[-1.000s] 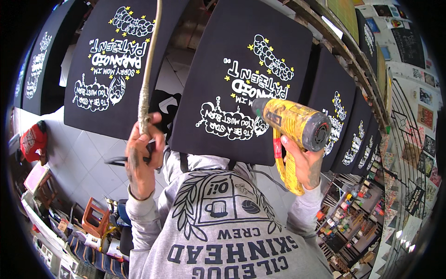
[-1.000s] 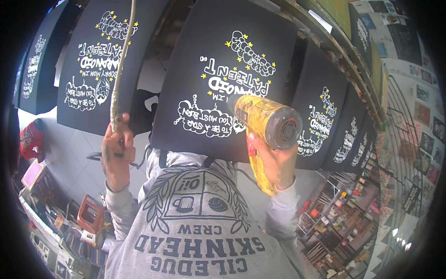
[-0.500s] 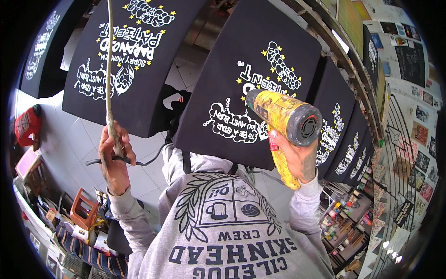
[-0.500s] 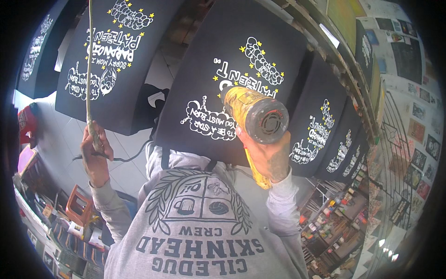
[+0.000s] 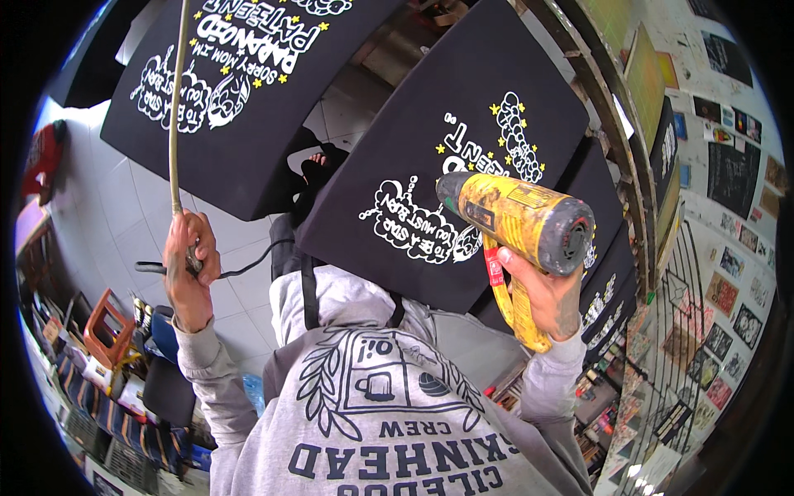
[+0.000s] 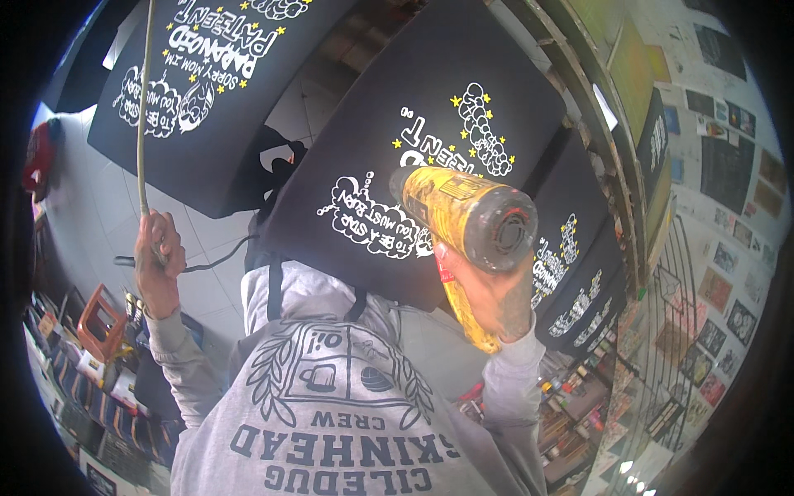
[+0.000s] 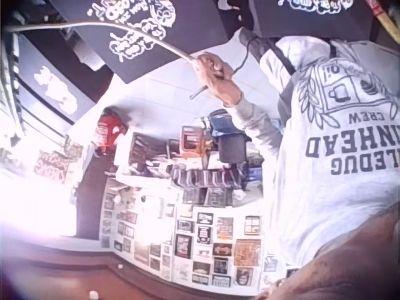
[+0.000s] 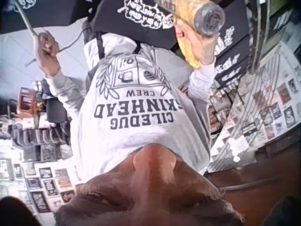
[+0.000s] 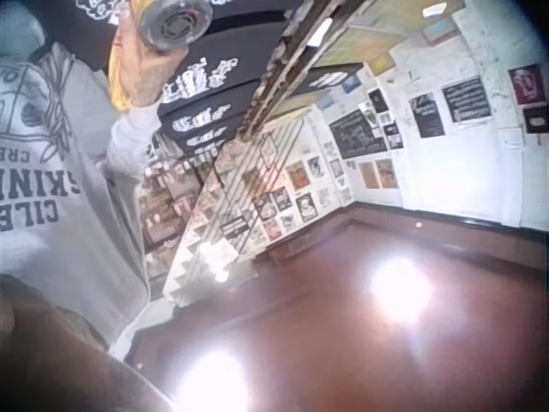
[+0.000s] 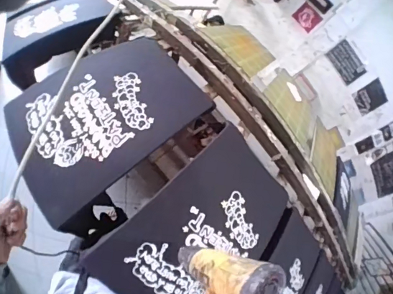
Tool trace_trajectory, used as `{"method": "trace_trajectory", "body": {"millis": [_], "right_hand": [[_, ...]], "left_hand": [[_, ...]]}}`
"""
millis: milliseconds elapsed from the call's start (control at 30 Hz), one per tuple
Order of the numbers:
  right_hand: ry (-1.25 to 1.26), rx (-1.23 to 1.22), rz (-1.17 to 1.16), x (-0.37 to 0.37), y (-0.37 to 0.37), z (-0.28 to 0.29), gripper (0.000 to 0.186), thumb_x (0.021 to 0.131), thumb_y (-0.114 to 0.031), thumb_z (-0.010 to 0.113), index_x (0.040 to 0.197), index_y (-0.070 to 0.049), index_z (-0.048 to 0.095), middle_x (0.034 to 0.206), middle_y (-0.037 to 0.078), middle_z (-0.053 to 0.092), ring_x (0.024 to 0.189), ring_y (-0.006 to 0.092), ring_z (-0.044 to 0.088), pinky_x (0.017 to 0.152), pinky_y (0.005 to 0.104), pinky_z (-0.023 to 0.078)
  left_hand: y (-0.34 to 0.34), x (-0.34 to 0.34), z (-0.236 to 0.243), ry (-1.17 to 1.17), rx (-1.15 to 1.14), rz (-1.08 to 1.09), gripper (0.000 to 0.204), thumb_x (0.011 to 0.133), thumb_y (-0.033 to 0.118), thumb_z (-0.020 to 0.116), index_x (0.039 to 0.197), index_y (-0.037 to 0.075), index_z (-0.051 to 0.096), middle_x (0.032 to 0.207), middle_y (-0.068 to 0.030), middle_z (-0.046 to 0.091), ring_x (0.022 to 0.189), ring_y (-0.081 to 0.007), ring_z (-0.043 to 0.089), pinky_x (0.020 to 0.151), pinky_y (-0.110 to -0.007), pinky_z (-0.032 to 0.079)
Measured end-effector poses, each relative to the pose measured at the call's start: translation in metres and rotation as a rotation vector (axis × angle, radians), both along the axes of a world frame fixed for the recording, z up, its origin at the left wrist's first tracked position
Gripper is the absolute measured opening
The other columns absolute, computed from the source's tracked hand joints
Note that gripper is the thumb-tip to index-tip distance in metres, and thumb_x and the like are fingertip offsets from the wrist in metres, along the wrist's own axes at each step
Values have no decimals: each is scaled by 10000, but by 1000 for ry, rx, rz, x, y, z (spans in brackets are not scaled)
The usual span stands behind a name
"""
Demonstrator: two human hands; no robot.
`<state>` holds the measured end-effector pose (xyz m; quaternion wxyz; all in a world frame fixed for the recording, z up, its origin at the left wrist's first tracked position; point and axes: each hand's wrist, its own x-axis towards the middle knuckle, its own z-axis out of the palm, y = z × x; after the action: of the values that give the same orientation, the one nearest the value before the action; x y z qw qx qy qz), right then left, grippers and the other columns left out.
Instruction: The person uses a heat gun to dry ink on several black garments lined up on a production rack, moving the gun across the designs and occasionally touching the fabric by hand.
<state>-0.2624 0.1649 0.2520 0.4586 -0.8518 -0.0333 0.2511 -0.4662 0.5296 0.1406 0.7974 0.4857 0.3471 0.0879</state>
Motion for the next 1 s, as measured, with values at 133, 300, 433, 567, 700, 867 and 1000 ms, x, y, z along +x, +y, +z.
{"method": "trace_trajectory", "body": {"millis": [133, 300, 433, 567, 700, 867, 1000], "right_hand": [[53, 25, 15, 6, 1, 3, 389, 887, -42, 790, 1241, 50, 657, 1169, 131, 730, 1076, 198, 700, 960, 372, 540], [-461, -388, 618, 14, -21, -2, 373, 879, 10, 785, 1225, 48, 651, 1116, 120, 729, 1005, 186, 706, 919, 351, 562], [-15, -122, 209, 12, -7, 9, 439, 862, 22, 806, 1256, 43, 614, 1185, 121, 703, 1070, 198, 703, 928, 354, 572], [29, -17, 70, 9, -21, -4, 494, 855, 42, 804, 1292, 38, 574, 1195, 118, 702, 1068, 197, 709, 914, 345, 580], [149, 19, -63, 16, 1, 13, 507, 877, 38, 773, 1335, 48, 555, 1250, 135, 678, 1117, 236, 689, 964, 375, 559], [86, -40, 48, 39, 6, 8, 516, 883, 28, 761, 1356, 47, 555, 1249, 140, 673, 1095, 224, 686, 963, 377, 553], [82, -79, 59, 49, 15, 7, 507, 878, 32, 765, 1345, 44, 568, 1218, 132, 690, 1062, 208, 695, 936, 361, 560]], "left_hand": [[-9, -8, -31, 121, 248, 62, 376, 1106, 498, 459, 970, 150, 502, 775, 82, 396, 523, 6, 265, 445, -202, 217], [-30, 0, -64, 185, 424, 204, 379, 1092, 482, 496, 1078, 114, 585, 739, 81, 384, 537, 27, 285, 438, -170, 227], [-36, 9, -82, 137, 585, 154, 484, 1062, 496, 499, 1220, 60, 639, 744, 57, 444, 571, -19, 353, 490, -205, 293], [-38, 21, -97, 100, 669, 147, 521, 1043, 508, 508, 1274, 59, 637, 800, 25, 510, 656, -39, 409, 566, -212, 327], [-28, 23, -105, 94, 697, 132, 450, 1046, 445, 507, 1264, 73, 635, 883, 12, 565, 733, -49, 409, 643, -206, 324], [-24, 33, -132, -13, 724, 291, 296, 1024, 293, 464, 1115, 61, 622, 834, 19, 514, 723, -62, 407, 653, -211, 319], [-27, 34, -144, 28, 663, 427, 243, 960, 205, 438, 1019, 46, 611, 814, 15, 496, 697, -61, 409, 630, -217, 318]]}}
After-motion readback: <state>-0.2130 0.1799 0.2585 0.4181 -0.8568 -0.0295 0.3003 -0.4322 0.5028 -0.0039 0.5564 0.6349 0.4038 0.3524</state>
